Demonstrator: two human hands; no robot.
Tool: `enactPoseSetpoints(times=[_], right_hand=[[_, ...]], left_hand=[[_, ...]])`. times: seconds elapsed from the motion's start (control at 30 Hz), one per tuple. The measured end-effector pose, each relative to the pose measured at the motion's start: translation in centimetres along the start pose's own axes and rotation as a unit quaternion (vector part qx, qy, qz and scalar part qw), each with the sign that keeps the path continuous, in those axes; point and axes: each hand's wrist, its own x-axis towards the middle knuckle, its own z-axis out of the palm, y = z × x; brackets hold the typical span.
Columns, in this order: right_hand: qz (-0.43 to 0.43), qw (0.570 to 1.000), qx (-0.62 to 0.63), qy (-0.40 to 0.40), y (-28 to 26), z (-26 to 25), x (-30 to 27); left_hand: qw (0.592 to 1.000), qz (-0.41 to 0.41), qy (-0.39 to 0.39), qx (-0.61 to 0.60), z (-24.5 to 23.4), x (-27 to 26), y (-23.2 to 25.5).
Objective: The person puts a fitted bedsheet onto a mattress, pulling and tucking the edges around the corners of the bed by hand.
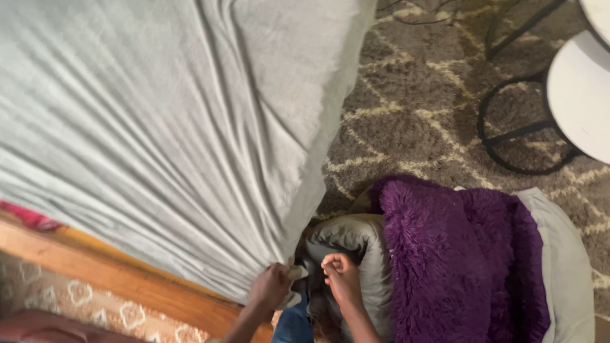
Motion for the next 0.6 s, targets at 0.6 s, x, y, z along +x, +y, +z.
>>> enactPoseSetpoints(times=[0.6], right_hand=[[0.001,0.976,-0.215,0.044,1.2,11.6,10.3]], left_hand=[[0.836,-0.363,0.304,-0.276,-10.7,6.0,-12.1]])
